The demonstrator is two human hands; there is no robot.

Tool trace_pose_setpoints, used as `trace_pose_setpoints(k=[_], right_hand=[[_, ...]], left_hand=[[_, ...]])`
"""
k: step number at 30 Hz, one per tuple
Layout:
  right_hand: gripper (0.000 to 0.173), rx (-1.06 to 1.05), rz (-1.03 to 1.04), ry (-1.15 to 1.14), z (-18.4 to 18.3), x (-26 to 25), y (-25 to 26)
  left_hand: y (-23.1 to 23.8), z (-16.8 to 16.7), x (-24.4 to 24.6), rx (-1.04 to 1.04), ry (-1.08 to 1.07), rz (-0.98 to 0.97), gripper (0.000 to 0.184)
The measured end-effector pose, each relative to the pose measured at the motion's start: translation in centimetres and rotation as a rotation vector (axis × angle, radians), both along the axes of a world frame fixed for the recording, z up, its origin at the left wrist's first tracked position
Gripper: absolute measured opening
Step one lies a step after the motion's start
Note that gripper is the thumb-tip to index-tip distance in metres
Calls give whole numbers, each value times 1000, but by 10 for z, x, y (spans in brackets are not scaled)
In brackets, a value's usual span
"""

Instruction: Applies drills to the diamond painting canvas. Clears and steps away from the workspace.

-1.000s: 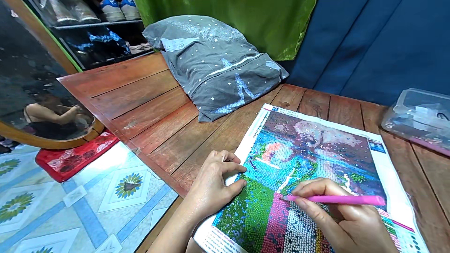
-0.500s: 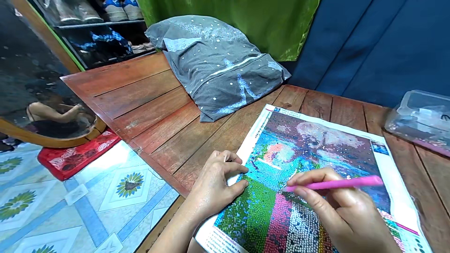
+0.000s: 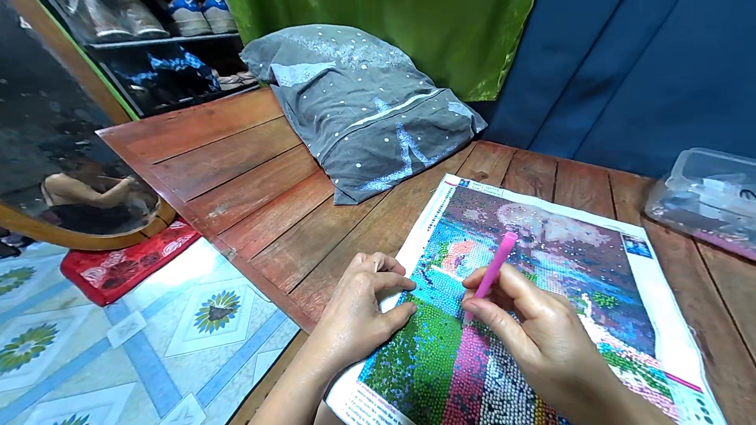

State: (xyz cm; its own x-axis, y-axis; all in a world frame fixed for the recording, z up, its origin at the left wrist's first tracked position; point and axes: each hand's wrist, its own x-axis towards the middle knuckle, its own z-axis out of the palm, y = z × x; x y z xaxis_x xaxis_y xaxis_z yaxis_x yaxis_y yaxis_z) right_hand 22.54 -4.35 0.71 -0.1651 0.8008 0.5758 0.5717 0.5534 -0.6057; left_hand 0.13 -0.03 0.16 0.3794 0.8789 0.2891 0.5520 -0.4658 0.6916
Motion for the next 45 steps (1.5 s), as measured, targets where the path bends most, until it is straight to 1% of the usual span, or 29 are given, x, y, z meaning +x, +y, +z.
trace_pose_setpoints(k=[6, 20, 37, 45], right_hand=[[24, 24, -16, -29, -2, 0, -1], [22, 31, -11, -21, -3, 0, 0], [21, 80, 9, -108, -1, -2, 3], [20, 78, 23, -101, -2, -2, 3]], left_hand=[[0, 0, 0, 19, 2, -2, 18], [0, 0, 0, 25, 7, 1, 18], [-1, -1, 0, 40, 12, 1, 18], [0, 0, 1, 21, 16, 1, 18]])
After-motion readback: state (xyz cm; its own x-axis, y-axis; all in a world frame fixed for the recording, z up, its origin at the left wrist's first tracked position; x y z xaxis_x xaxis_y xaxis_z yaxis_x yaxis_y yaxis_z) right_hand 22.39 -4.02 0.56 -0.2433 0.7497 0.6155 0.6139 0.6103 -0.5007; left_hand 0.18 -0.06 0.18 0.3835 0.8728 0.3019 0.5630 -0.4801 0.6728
